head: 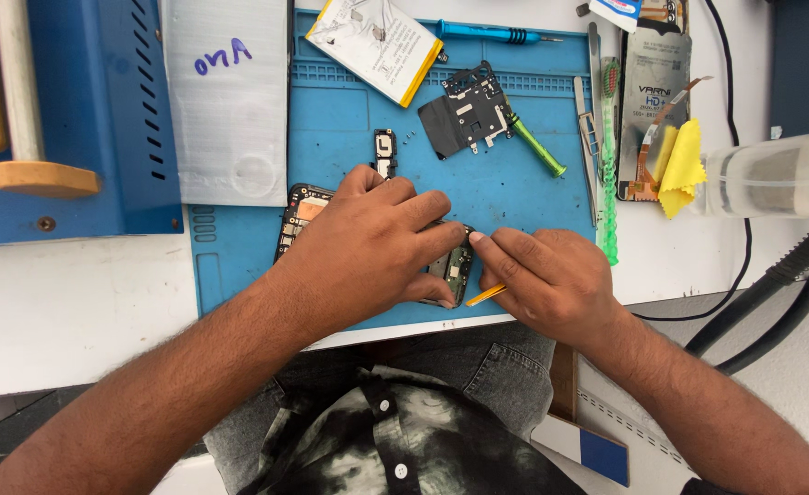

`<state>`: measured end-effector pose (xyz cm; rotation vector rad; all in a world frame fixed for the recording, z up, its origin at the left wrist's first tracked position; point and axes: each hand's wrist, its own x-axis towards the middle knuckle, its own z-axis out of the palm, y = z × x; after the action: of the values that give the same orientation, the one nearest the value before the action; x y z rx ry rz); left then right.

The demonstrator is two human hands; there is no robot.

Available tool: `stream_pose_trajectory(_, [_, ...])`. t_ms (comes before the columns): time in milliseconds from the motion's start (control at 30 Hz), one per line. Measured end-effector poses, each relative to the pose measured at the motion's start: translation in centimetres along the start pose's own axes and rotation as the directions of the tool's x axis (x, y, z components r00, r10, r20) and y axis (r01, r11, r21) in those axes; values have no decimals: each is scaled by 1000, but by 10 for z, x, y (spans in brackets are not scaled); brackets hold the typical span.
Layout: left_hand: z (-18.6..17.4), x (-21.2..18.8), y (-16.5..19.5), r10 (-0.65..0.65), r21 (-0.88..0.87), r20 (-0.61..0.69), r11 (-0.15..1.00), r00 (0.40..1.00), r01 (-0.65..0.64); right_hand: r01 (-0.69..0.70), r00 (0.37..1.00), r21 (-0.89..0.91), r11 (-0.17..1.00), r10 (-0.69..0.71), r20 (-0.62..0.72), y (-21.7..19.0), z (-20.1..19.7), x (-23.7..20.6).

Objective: The person cleans a small phone component with a toothbrush, then works on a disassembled smartphone on the mat, using a pry tool to manipulate parts inside the phone body and handling small components by hand.

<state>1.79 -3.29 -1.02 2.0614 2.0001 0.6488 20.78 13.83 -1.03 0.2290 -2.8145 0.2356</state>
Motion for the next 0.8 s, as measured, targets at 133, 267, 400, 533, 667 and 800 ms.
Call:
stream_pose_trajectory(133, [-1, -1, 0, -2, -4, -7, 1000, 1000, 2, -13, 1000, 5, 1000, 13, 9, 0, 0, 0])
stream_pose_trajectory(267, [0, 0, 0, 1, 12, 5, 1000, 1000, -1, -17, 1000, 8, 1000, 17, 18, 0, 1, 0])
stream_pose_trajectory(400, [0, -1, 0, -1, 11, 6, 1000, 1000, 1, -6, 1000, 11, 1000, 6, 17, 0, 1, 1])
stream_pose_trajectory(533, [1, -1, -1, 0, 15, 0, 1000, 1000, 0, -7, 1000, 19, 1000, 7, 28, -2, -2, 3])
stream_pose_trajectory(667, [1, -2, -1, 10, 20, -4, 1000, 1000, -10, 18, 998, 0, 1000, -18, 66, -3, -5, 4])
stream_pose_trajectory(800, [-1, -2, 0, 27, 78, -8, 997, 1000, -26, 38, 996, -18, 999, -36, 76, -3, -6, 6])
